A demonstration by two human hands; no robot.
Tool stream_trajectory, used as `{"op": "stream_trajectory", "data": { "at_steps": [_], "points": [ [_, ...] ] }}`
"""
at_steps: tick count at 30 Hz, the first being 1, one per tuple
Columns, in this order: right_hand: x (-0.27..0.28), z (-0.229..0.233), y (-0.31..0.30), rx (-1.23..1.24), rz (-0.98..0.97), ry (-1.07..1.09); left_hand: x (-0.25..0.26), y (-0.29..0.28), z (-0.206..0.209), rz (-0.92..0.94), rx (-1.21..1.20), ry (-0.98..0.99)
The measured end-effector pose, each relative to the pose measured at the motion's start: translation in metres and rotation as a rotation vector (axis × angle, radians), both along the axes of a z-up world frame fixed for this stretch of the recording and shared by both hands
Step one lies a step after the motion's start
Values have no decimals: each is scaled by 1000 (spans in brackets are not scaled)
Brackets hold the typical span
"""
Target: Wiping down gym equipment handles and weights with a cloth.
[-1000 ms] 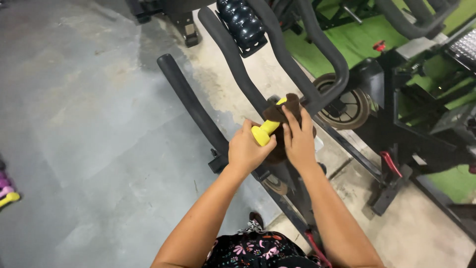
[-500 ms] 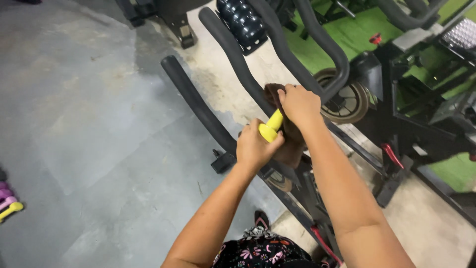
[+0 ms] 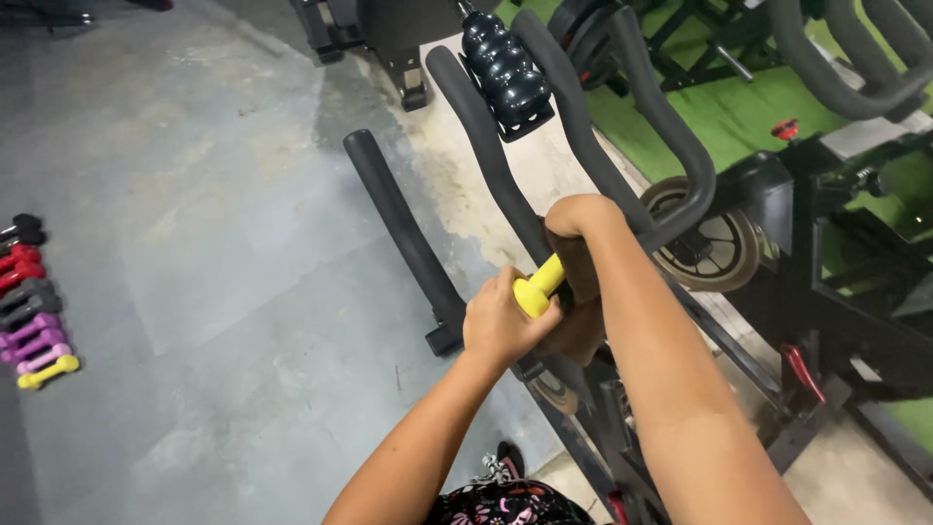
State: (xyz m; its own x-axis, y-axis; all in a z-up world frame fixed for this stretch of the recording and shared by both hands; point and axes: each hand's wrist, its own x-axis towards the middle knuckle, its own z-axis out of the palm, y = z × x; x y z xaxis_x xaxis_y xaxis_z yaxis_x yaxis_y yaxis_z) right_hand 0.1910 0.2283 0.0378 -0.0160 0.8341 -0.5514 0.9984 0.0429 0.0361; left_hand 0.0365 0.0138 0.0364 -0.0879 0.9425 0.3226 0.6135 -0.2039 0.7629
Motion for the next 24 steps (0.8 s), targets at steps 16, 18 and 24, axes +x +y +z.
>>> {"op": "stream_trajectory", "data": {
  "at_steps": [16,18,24],
  "points": [
    [60,-57,-4,121,-266,1102,3,-5,-2,39,8,9],
    [65,-53,-3,241,-244,1133,3,-1,-1,35,14,14],
    [70,-44,-27,506,-171,1199,2,-3,6,41,11,15]
  ]
}}
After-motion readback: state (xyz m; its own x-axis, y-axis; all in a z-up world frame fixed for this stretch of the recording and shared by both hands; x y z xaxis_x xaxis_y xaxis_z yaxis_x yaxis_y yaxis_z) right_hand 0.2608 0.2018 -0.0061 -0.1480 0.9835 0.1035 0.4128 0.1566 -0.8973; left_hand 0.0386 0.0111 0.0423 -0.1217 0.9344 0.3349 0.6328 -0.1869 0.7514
